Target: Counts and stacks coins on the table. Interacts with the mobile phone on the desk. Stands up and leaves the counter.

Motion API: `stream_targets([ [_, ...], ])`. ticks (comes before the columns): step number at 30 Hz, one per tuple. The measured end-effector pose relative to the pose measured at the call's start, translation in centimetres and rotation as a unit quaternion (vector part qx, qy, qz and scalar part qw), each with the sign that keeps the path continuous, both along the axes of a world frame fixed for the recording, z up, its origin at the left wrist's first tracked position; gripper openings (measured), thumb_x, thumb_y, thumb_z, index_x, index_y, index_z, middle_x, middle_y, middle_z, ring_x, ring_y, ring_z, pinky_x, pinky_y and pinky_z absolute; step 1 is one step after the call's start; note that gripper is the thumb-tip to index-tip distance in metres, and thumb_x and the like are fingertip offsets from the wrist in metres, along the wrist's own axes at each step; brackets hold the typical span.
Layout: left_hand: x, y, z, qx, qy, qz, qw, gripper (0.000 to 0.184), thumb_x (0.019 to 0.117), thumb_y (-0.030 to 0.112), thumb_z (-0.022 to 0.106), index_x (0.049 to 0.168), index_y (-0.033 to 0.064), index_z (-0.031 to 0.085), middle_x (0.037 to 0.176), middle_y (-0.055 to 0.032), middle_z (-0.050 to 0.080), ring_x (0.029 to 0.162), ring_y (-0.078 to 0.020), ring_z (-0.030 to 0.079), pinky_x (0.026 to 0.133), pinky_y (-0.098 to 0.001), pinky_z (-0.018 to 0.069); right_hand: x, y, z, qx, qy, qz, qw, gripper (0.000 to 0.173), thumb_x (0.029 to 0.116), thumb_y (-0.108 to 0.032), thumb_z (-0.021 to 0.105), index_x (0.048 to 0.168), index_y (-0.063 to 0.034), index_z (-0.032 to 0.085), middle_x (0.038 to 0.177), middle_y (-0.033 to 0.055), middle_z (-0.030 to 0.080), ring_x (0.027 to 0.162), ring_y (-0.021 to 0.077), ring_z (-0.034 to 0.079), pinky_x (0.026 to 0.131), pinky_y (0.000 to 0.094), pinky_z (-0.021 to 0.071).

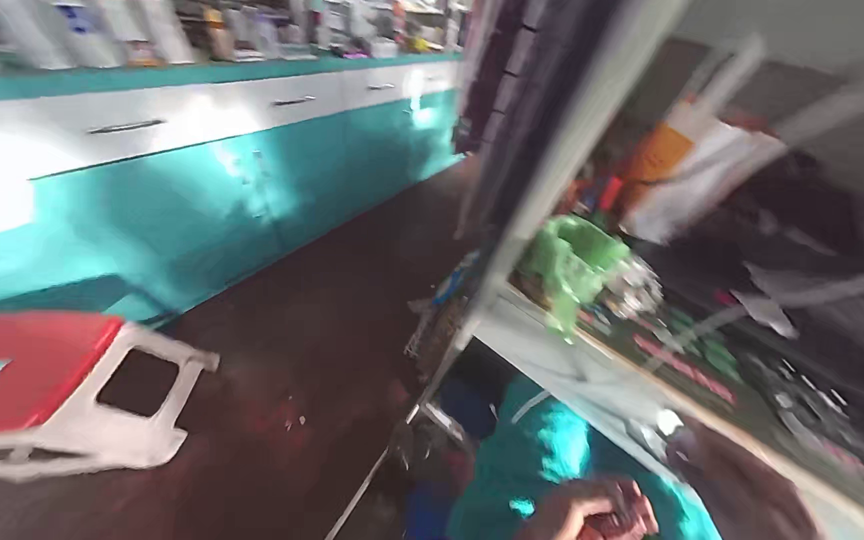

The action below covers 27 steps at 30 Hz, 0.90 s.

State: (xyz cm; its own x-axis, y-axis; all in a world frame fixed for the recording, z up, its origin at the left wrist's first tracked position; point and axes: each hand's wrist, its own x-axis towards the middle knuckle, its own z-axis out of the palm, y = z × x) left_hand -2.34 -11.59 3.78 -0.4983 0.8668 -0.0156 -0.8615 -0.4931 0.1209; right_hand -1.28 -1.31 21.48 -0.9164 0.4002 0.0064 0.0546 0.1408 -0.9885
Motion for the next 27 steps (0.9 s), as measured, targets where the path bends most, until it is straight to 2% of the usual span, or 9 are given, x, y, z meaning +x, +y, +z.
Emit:
stream_targets([
  [4,-1.2,-2.2,4.7,-0.03,-0.006,0.033,0.999,0.021,0.1002,0.005,0.055,0.113,0.0049,0.071,0.107,-0.0074,0.075,0.098,-0.0143,0.073,0.088,-0.0246,0.0584,0.9,0.9,-0.1,-0.128,0.014,-0.026,0.991,0.023,0.0965,0.003,0.056,0.113,0.0007,0.072,0.101,0.0059,0.076,0.086,0.0135,0.075,0.082,0.0281,0.0638],
  [9,-1.5,-2.2,8.3,-0.044,0.003,0.089,0.995,0.023,0.0996,0.005,0.058,0.116,0.0025,0.073,0.113,-0.0124,0.075,0.103,-0.0191,0.074,0.091,-0.0278,0.0599,2.5,3.2,0.6,-0.214,0.04,0.011,0.976,0.02,0.0971,0.003,0.059,0.112,0.0036,0.073,0.099,0.0107,0.076,0.082,0.015,0.074,0.079,0.0293,0.064],
  [13,-1.2,-0.4,10.7,-0.074,0.011,0.104,0.992,0.022,0.0973,0.001,0.061,0.116,-0.0004,0.072,0.114,-0.0159,0.074,0.106,-0.0224,0.073,0.092,-0.0299,0.0601,4.0,5.9,0.0,-0.208,0.077,0.02,0.975,0.02,0.0974,0.001,0.06,0.112,0.0035,0.074,0.099,0.0107,0.076,0.082,0.0158,0.075,0.079,0.0312,0.0644],
  [15,-0.7,0.9,11.3,-0.082,0.014,0.101,0.991,0.021,0.0967,0.0,0.061,0.114,-0.0014,0.073,0.113,-0.0173,0.074,0.107,-0.0232,0.074,0.092,-0.0299,0.0604,5.0,8.0,-0.6,-0.127,0.107,-0.004,0.986,0.022,0.0976,0.001,0.06,0.115,0.0043,0.072,0.099,0.0092,0.077,0.083,0.0155,0.075,0.08,0.0316,0.0641],
  [17,-0.3,2.3,11.3,-0.089,0.022,0.081,0.992,0.021,0.0977,0.002,0.06,0.115,-0.0008,0.073,0.114,-0.0164,0.074,0.107,-0.0225,0.074,0.092,-0.0292,0.0603,6.3,11.2,-1.2,0.081,0.145,-0.065,0.984,0.023,0.0974,-0.001,0.06,0.116,0.0055,0.071,0.102,0.0071,0.077,0.085,0.0107,0.074,0.08,0.027,0.0635],
  [19,0.2,3.3,10.6,-0.098,0.023,0.053,0.994,0.022,0.0987,0.003,0.059,0.115,-0.0001,0.073,0.115,-0.0159,0.074,0.107,-0.0222,0.073,0.093,-0.0288,0.0599,7.6,15.2,-1.3,0.324,0.129,-0.173,0.921,0.021,0.0962,-0.007,0.062,0.109,0.0019,0.076,0.097,0.0073,0.075,0.084,0.0042,0.07,0.077,0.0186,0.0587],
  [20,0.3,3.7,10.1,-0.104,0.019,0.037,0.994,0.022,0.0989,0.003,0.059,0.115,-0.0002,0.074,0.115,-0.0162,0.074,0.107,-0.0223,0.074,0.092,-0.0286,0.06,8.4,17.0,-1.3,0.388,0.108,-0.211,0.891,0.021,0.0969,-0.01,0.062,0.107,-0.0006,0.078,0.096,0.0087,0.074,0.085,0.0044,0.068,0.078,0.018,0.0564],
  [23,0.5,4.9,8.2,-0.146,0.015,-0.014,0.989,0.022,0.0992,0.003,0.058,0.114,0.0003,0.074,0.113,-0.0168,0.075,0.104,-0.0224,0.075,0.089,-0.028,0.061,10.7,21.0,-0.8,0.445,0.041,-0.254,0.858,0.026,0.1,-0.013,0.057,0.113,-0.0021,0.077,0.103,0.0147,0.072,0.091,0.013,0.069,0.081,0.024,0.0568],
  [27,1.1,6.8,5.3,-0.181,0.037,-0.104,0.977,0.025,0.1023,0.003,0.051,0.117,0.0018,0.071,0.116,-0.0144,0.073,0.106,-0.0214,0.073,0.093,-0.0283,0.0592,11.5,23.4,-0.4,0.451,0.017,-0.27,0.85,0.026,0.1019,-0.021,0.059,0.111,-0.0028,0.075,0.101,0.0107,0.074,0.089,0.015,0.067,0.079,0.0287,0.0529],
])
